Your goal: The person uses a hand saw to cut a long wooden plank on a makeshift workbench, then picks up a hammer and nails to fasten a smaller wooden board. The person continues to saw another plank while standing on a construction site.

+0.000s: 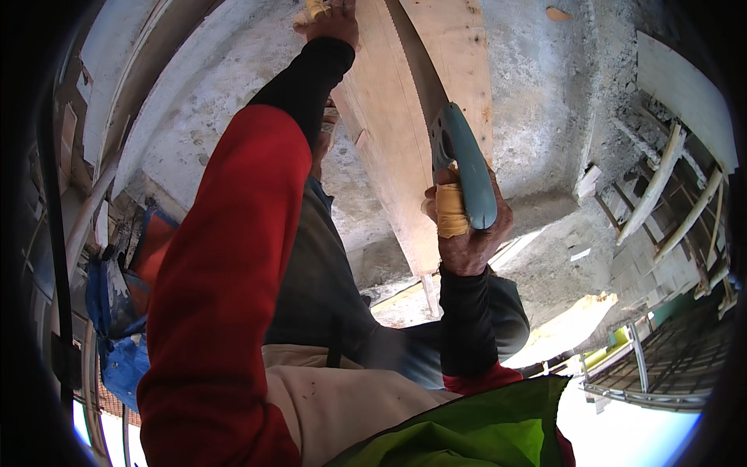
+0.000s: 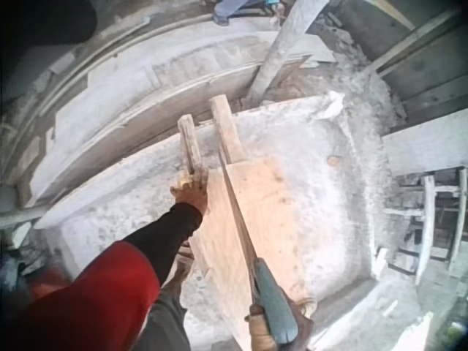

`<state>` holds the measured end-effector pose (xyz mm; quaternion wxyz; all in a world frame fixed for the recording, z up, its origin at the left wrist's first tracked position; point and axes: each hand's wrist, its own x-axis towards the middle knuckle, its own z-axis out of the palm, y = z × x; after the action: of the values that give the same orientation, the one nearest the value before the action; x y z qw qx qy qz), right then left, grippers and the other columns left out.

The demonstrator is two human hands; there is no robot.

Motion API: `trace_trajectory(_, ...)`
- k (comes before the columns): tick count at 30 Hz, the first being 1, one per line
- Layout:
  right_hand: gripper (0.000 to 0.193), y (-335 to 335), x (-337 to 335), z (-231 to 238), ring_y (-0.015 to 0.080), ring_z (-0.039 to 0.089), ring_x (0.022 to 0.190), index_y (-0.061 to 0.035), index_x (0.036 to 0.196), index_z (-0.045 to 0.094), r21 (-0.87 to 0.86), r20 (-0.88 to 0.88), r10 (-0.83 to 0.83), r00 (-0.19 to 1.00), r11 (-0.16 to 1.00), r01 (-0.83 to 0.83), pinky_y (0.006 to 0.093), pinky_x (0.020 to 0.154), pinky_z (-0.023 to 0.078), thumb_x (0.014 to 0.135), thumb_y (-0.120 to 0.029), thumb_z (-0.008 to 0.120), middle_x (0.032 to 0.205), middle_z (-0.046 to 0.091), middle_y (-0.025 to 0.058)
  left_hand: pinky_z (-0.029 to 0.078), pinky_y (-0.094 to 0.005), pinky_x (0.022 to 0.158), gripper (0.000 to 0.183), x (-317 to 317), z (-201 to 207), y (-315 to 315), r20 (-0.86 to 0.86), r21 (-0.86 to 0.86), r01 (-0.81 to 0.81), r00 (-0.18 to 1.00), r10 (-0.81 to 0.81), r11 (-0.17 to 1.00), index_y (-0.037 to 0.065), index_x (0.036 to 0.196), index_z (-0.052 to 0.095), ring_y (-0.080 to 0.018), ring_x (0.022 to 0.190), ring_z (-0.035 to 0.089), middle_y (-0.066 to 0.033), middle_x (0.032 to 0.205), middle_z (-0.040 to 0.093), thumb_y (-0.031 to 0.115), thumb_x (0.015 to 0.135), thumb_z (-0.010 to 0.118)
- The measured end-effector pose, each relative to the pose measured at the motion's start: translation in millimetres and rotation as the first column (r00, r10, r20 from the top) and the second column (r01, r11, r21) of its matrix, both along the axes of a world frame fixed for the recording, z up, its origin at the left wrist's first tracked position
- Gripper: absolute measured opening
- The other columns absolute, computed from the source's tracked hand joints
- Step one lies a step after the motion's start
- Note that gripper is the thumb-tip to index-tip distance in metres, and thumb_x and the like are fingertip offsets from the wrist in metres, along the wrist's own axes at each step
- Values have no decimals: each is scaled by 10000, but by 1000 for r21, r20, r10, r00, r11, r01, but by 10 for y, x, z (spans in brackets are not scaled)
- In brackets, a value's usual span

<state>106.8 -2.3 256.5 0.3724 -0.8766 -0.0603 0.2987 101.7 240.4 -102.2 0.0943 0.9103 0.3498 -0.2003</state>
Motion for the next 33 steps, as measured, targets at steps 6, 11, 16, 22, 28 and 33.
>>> trace_trajectory(6,449,44,-4,-166,208,746,866,25,1284,682,35,93,35,995,999,-38,311,814,568,858,-76,785,996,761,166,340,-880,945,857,36,297,-6,-59,-54,26,998,-29,998,161,1666,137,-488,1492,308,-89,1745,86,349,978,611)
trace_trajectory(11,442,21,-66,-231,223,754,852,10,1278,693,7,195,80,978,997,-83,321,794,573,849,-62,770,954,759,169,357,-869,955,867,66,425,26,-104,-142,19,994,-34,990,159,1666,129,-475,1456,369,-87,1746,83,340,976,622)
trace_trajectory(16,422,47,-127,-189,245,766,861,15,1271,696,12,281,144,949,988,-153,332,781,584,860,-67,744,980,764,178,351,-873,956,755,30,248,-7,-39,-48,25,999,-27,999,181,1665,157,-467,1431,405,-70,1747,80,304,1020,530)
trace_trajectory(22,506,122,-204,-324,275,773,872,19,1324,664,11,402,259,878,958,-288,353,769,597,825,-22,738,1034,758,197,339,-873,959,652,18,180,26,-29,-57,-7,1000,6,998,212,1662,182,-430,1400,455,-49,1746,95,273,1056,414)
trace_trajectory(28,564,-30,-283,-180,302,771,867,-31,1365,650,13,337,251,908,963,-270,361,765,594,807,23,712,1099,762,180,371,-842,954,643,55,173,16,-94,25,24,995,-22,999,228,1667,160,-391,1362,505,-24,1748,102,272,1069,393)
trace_trajectory(33,533,218,-128,-122,304,761,829,-26,1337,655,40,393,233,890,962,-269,374,740,589,809,1,715,1054,756,173,390,-842,931,655,33,163,6,-134,-40,4,991,-10,999,204,1670,136,-424,1423,439,-20,1754,40,293,1068,377)
